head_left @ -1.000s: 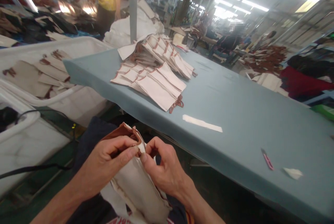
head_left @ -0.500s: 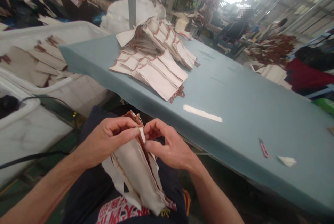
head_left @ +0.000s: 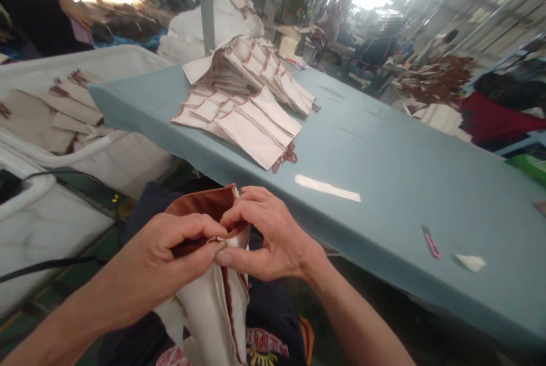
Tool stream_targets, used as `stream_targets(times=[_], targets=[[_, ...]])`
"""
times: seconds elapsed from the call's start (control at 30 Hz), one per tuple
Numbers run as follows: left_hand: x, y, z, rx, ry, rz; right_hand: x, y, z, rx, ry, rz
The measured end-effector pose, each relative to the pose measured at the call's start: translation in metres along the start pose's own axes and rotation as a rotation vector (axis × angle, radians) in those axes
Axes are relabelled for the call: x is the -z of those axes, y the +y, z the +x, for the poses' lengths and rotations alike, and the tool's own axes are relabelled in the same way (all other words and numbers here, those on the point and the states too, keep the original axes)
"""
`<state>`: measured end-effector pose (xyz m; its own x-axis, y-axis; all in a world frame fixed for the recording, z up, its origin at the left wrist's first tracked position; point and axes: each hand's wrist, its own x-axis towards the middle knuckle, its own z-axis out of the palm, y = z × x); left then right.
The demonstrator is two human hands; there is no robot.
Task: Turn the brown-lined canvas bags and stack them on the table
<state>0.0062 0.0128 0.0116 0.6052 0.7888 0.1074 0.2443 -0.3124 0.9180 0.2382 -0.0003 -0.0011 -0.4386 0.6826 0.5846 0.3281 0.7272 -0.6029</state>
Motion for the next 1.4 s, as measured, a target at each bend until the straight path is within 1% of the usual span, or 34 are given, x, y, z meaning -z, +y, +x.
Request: stream_targets(times=[0.13, 0.2, 0.27, 0.4, 0.47, 0.67, 0.83, 0.9, 0.93, 0.97, 1.07, 1.1, 1.13, 1.17, 1.27, 1.4], targets=[[0.008, 0.001, -0.005, 0.036, -0.05, 0.064, 0.006, 0.006, -0.001, -0.013, -0.113, 0.004], [0.011, 0.004, -0.005, 0.054, -0.071, 0.076, 0.011, 0.002, -0.001, -0.041, -0.127, 0.016], [0.012, 0.005, -0.004, 0.072, -0.072, 0.073, 0.016, -0.003, 0.0, -0.052, -0.112, -0.02], [0.01, 0.0, -0.006, 0.089, -0.058, 0.058, 0.019, -0.009, 0.0, 0.066, -0.088, -0.175], [0.009, -0.004, -0.008, 0.099, -0.064, 0.064, 0.019, -0.011, 0.0, 0.114, -0.105, -0.239], [0.011, -0.007, -0.008, 0.125, -0.102, 0.057, 0.02, -0.013, 0.003, 0.126, -0.193, -0.299], [0.005, -0.004, -0.005, 0.134, -0.073, 0.068, 0.013, -0.016, 0.005, 0.164, -0.192, -0.517], [0.002, -0.002, -0.005, 0.135, -0.062, 0.065, 0.012, -0.015, 0.006, 0.116, -0.2, -0.489], [0.0, -0.001, -0.004, 0.139, -0.065, 0.056, 0.012, -0.013, 0.007, 0.046, -0.215, -0.405], [-0.001, -0.001, -0.004, 0.148, -0.075, 0.043, 0.012, -0.01, 0.009, -0.056, -0.243, -0.27], [-0.002, -0.003, -0.003, 0.181, -0.117, 0.021, 0.014, 0.001, 0.013, -0.399, -0.367, 0.253], [-0.002, -0.005, -0.002, 0.183, -0.121, 0.034, 0.013, 0.004, 0.014, -0.477, -0.393, 0.365], [-0.001, -0.007, -0.001, 0.178, -0.114, 0.056, 0.012, 0.007, 0.015, -0.524, -0.405, 0.419], [-0.001, -0.009, 0.0, 0.167, -0.103, 0.082, 0.011, 0.009, 0.015, -0.545, -0.403, 0.419], [0.001, -0.012, 0.003, 0.141, -0.072, 0.178, 0.008, 0.01, 0.015, -0.532, -0.395, 0.277], [0.002, -0.002, 0.01, 0.1, -0.055, 0.358, 0.008, 0.004, 0.017, -0.479, -0.38, 0.135]])
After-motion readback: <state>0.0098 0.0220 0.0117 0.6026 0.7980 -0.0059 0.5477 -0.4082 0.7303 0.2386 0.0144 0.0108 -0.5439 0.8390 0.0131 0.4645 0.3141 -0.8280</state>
